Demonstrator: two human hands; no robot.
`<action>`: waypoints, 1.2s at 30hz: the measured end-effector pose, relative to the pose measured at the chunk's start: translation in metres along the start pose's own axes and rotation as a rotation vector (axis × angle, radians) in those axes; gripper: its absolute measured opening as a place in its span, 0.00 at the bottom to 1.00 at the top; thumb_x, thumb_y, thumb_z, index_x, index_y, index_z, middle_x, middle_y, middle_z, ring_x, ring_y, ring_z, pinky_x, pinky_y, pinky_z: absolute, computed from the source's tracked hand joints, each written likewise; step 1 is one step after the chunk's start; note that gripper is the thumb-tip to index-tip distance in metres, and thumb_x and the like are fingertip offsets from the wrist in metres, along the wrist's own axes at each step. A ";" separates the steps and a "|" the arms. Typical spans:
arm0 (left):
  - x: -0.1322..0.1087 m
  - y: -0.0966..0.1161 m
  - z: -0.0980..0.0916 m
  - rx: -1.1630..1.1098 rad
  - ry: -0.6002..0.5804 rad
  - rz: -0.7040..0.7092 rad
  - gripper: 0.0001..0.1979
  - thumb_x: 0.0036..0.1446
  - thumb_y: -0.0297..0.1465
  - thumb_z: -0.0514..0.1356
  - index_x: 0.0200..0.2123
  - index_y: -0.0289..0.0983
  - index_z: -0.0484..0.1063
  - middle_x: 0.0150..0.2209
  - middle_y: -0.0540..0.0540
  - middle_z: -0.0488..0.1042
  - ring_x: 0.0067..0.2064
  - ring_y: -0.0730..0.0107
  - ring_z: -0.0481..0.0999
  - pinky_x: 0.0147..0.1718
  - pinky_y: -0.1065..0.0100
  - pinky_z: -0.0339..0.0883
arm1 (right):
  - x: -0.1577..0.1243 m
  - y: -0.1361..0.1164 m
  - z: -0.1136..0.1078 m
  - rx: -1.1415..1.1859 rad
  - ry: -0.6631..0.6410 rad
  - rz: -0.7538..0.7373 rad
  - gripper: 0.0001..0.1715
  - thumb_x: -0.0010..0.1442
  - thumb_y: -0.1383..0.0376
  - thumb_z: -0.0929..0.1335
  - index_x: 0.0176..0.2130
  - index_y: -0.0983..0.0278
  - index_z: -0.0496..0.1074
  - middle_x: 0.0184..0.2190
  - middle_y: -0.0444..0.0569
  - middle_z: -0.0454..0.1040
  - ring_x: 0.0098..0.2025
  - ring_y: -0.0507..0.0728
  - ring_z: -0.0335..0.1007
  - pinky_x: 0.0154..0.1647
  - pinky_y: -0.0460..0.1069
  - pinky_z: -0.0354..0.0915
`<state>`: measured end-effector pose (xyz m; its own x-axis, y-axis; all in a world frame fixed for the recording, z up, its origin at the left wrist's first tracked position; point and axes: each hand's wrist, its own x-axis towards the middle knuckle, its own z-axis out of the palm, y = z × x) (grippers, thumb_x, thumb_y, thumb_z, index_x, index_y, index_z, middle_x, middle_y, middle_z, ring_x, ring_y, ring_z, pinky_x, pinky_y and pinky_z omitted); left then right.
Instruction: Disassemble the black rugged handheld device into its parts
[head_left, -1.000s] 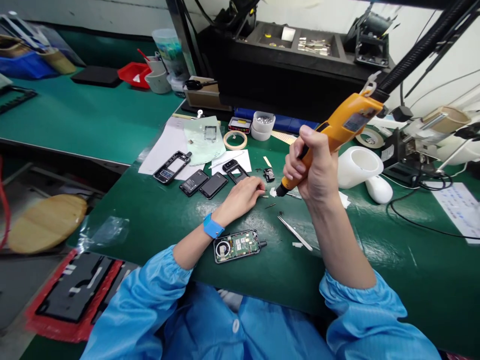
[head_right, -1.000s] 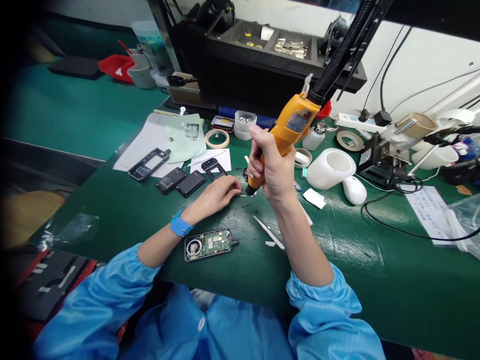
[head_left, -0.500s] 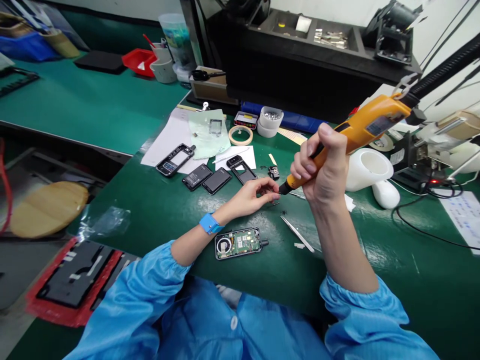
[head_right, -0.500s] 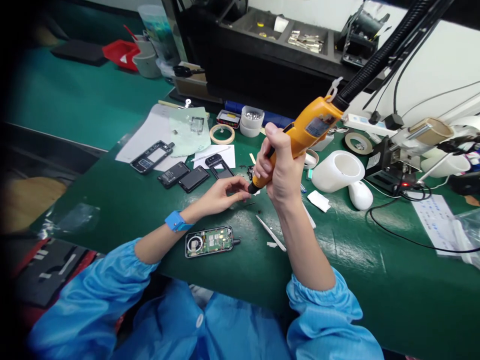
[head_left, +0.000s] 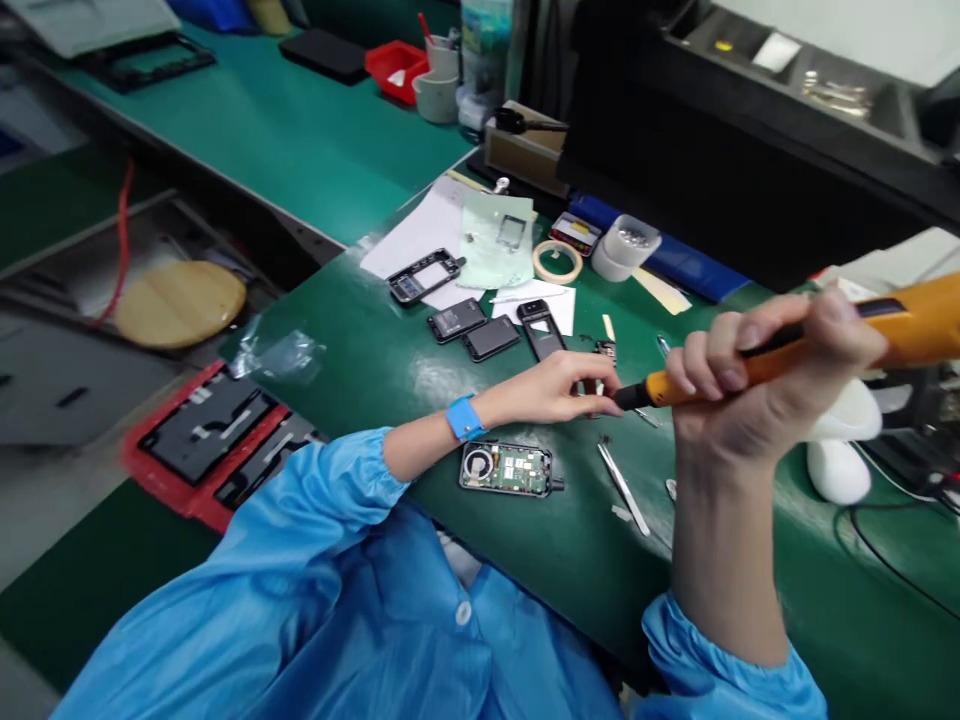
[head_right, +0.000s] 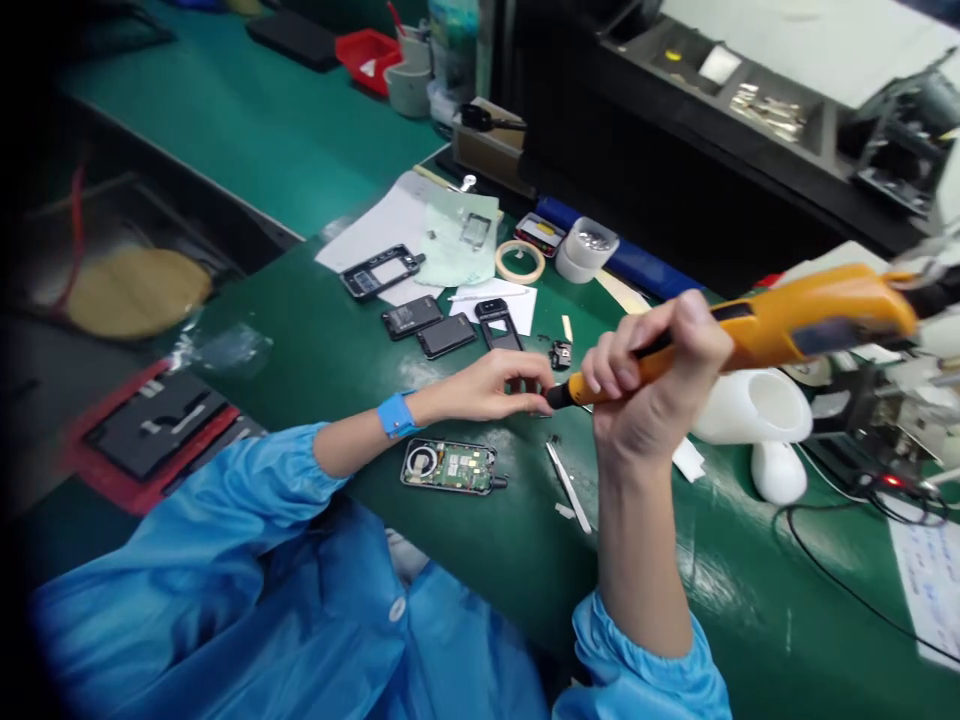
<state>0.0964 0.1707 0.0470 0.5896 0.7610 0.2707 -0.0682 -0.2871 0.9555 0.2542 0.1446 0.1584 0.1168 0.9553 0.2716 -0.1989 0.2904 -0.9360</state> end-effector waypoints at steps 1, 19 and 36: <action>0.000 0.003 -0.003 0.029 -0.007 0.019 0.10 0.66 0.36 0.73 0.37 0.36 0.80 0.39 0.45 0.81 0.39 0.67 0.77 0.42 0.65 0.70 | -0.002 -0.002 0.004 0.001 0.018 -0.017 0.33 0.57 0.45 0.83 0.21 0.57 0.66 0.14 0.35 0.48 0.15 0.47 0.40 0.16 0.49 0.44; -0.139 0.040 0.000 0.276 0.235 -0.058 0.23 0.73 0.24 0.66 0.68 0.39 0.75 0.46 0.47 0.86 0.46 0.68 0.87 0.50 0.68 0.79 | -0.063 0.027 0.043 0.232 -0.455 -0.036 0.35 0.72 0.31 0.69 0.35 0.56 0.80 0.17 0.37 0.63 0.14 0.53 0.57 0.15 0.50 0.62; -0.199 -0.002 0.018 0.651 0.381 -0.084 0.37 0.70 0.43 0.73 0.74 0.39 0.65 0.59 0.39 0.83 0.62 0.51 0.83 0.64 0.52 0.74 | -0.074 0.094 0.073 0.298 -0.609 -0.004 0.45 0.74 0.26 0.62 0.32 0.59 0.80 0.15 0.38 0.59 0.12 0.52 0.52 0.13 0.50 0.54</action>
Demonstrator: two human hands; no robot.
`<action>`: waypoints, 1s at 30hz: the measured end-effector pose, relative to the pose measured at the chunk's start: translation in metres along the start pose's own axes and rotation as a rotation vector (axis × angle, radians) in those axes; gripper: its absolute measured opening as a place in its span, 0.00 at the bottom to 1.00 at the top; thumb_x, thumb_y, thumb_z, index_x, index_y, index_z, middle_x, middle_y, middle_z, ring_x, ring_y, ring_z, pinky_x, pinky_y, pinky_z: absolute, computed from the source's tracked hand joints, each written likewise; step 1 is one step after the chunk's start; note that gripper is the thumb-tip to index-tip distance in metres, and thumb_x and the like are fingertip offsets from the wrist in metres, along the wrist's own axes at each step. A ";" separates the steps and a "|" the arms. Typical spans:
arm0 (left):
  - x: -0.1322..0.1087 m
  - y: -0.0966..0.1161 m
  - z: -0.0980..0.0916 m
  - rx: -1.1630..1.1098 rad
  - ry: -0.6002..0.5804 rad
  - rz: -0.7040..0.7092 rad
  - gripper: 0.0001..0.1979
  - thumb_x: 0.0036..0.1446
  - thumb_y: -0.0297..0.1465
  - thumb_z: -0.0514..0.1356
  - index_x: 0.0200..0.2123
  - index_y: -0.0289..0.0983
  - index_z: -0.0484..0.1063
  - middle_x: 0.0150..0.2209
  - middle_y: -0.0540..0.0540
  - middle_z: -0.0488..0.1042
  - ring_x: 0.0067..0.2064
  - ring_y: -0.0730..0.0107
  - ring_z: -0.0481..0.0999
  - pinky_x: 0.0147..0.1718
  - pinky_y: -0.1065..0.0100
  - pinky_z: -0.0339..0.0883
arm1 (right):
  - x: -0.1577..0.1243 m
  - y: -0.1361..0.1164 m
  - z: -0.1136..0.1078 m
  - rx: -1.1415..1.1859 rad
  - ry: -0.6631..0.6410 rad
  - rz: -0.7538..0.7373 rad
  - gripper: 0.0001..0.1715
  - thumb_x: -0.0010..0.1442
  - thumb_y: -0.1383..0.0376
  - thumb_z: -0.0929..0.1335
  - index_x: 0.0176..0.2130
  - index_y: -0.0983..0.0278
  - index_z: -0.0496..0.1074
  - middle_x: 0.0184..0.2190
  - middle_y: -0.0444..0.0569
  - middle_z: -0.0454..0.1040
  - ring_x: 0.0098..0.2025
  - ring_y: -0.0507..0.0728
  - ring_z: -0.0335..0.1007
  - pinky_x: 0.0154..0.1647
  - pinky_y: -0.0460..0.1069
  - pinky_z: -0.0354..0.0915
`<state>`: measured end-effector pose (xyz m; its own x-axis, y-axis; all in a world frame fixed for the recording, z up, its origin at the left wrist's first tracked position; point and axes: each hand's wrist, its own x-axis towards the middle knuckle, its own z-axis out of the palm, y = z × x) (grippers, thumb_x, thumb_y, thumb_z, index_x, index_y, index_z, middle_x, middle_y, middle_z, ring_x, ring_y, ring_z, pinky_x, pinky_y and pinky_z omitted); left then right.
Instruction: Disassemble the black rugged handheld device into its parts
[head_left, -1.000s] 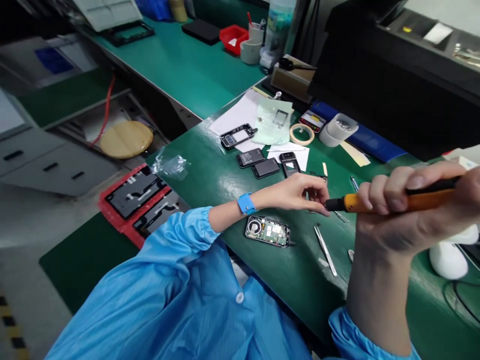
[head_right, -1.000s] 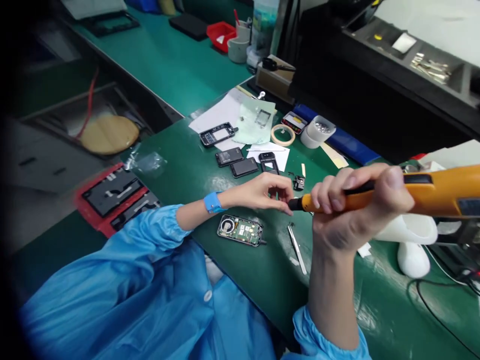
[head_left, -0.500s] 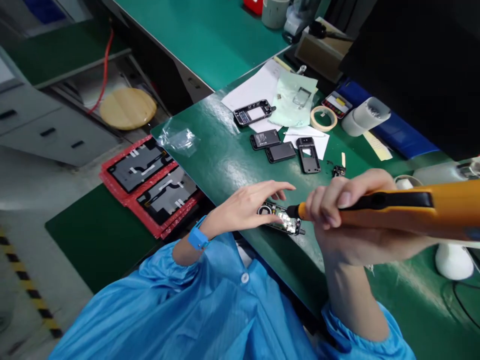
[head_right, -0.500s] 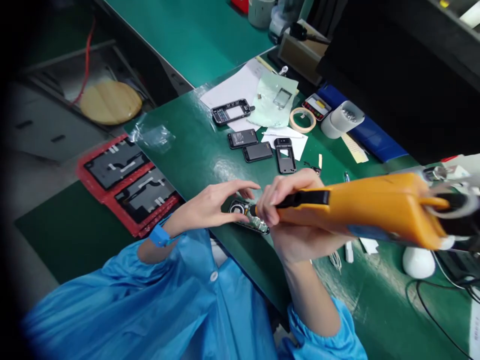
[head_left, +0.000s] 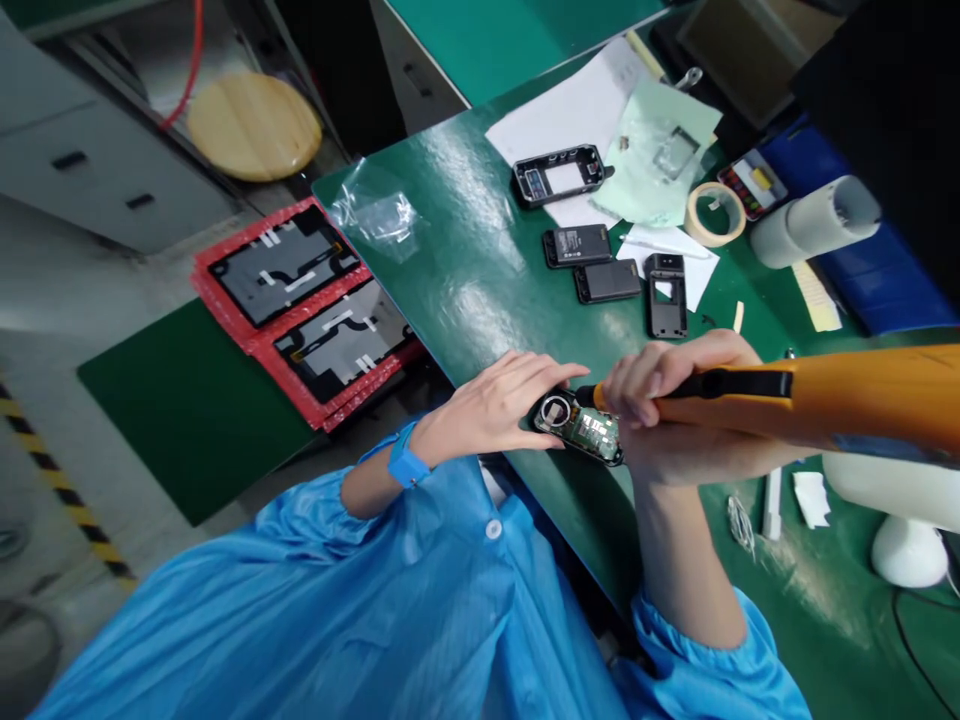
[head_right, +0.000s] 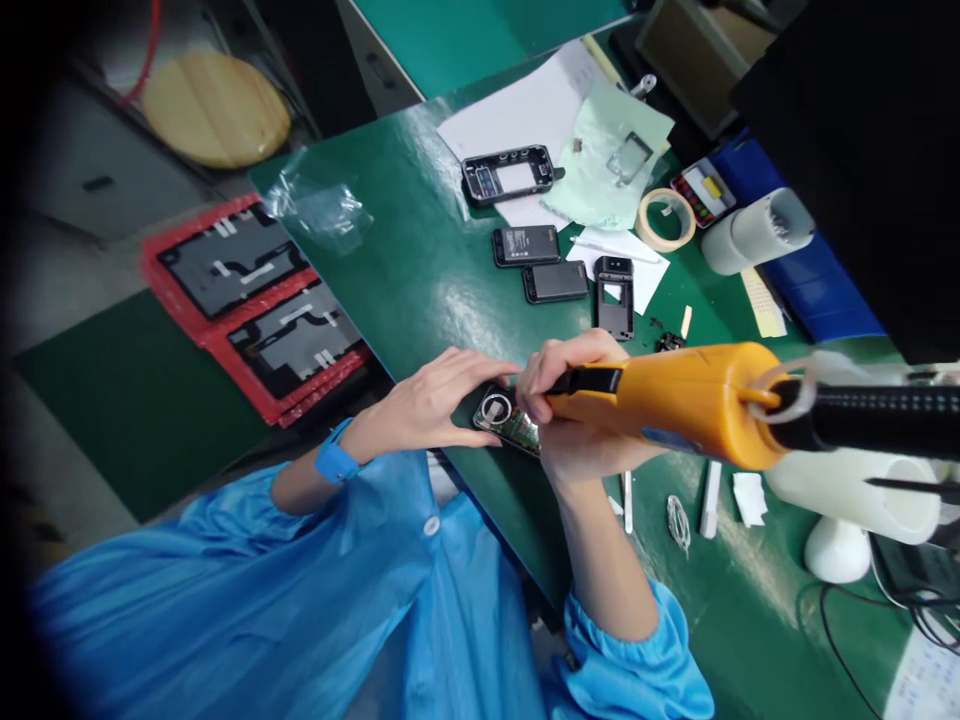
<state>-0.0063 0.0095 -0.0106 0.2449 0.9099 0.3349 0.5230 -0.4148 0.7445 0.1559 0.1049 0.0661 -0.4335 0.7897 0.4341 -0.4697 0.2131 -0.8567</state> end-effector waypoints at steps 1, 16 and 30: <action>0.000 0.000 0.000 -0.006 -0.007 -0.010 0.36 0.71 0.43 0.73 0.74 0.39 0.65 0.59 0.39 0.83 0.62 0.51 0.83 0.64 0.52 0.74 | 0.000 0.000 -0.002 -0.008 -0.009 0.003 0.46 0.75 0.27 0.61 0.32 0.59 0.80 0.15 0.38 0.60 0.12 0.52 0.53 0.13 0.50 0.55; 0.003 -0.004 0.009 -0.021 0.209 0.038 0.12 0.80 0.36 0.62 0.45 0.37 0.85 0.46 0.42 0.85 0.49 0.65 0.84 0.55 0.61 0.79 | 0.008 -0.028 -0.008 0.065 -0.114 0.064 0.34 0.72 0.37 0.73 0.32 0.61 0.82 0.16 0.39 0.64 0.13 0.50 0.55 0.16 0.50 0.65; 0.048 -0.011 0.000 -0.069 -0.031 -0.041 0.13 0.79 0.31 0.61 0.51 0.35 0.87 0.48 0.40 0.86 0.48 0.63 0.87 0.53 0.63 0.81 | 0.032 -0.090 -0.013 -0.414 0.296 -0.153 0.43 0.62 0.27 0.75 0.21 0.57 0.66 0.10 0.34 0.49 0.09 0.48 0.40 0.08 0.47 0.40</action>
<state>-0.0007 0.0577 -0.0026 0.2499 0.9250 0.2862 0.4760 -0.3748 0.7956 0.1944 0.1181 0.1536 -0.1198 0.8478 0.5166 -0.1413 0.5005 -0.8541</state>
